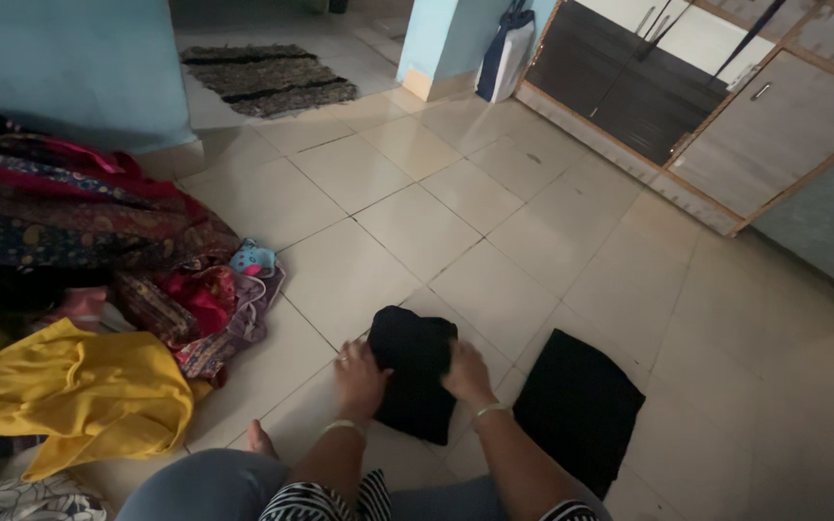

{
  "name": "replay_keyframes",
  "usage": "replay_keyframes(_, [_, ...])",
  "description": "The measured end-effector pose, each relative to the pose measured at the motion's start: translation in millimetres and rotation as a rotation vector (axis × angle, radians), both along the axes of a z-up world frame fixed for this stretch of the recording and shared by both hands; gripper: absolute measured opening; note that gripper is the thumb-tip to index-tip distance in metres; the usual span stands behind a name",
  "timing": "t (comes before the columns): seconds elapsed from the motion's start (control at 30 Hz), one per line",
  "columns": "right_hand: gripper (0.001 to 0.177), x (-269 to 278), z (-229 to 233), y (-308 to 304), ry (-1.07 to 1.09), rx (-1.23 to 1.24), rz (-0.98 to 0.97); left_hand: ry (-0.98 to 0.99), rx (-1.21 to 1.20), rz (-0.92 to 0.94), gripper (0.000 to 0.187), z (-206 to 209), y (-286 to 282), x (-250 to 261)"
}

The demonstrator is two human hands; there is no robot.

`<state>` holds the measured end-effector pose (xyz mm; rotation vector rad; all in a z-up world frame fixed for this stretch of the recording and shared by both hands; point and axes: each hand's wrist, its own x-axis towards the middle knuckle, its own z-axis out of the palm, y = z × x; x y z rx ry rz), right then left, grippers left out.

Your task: The person folds black clothing items by hand while sitting on the floor, placing the folded items to the side.

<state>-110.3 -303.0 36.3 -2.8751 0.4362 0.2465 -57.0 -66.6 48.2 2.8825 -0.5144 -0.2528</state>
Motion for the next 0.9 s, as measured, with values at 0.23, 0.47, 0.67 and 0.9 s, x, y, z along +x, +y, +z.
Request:
replay_keyframes(0.23, [0.068,13,-16,69,-0.191,0.31,0.472,-0.186,0.356,-0.392,0.081,-13,-14,-10])
replay_keyframes(0.47, [0.068,16,-14,75,-0.08,0.109,0.53,0.025,0.195,-0.284,0.112,-33,-16,-1])
replay_keyframes(0.67, [0.065,30,-28,51,-0.232,0.051,0.496,0.1,0.044,-0.252,0.155,-33,-11,1])
replay_keyframes(0.9, [0.068,44,-42,36,-0.328,-0.02,0.391,0.093,-0.017,-0.209,0.157,-40,-13,-1])
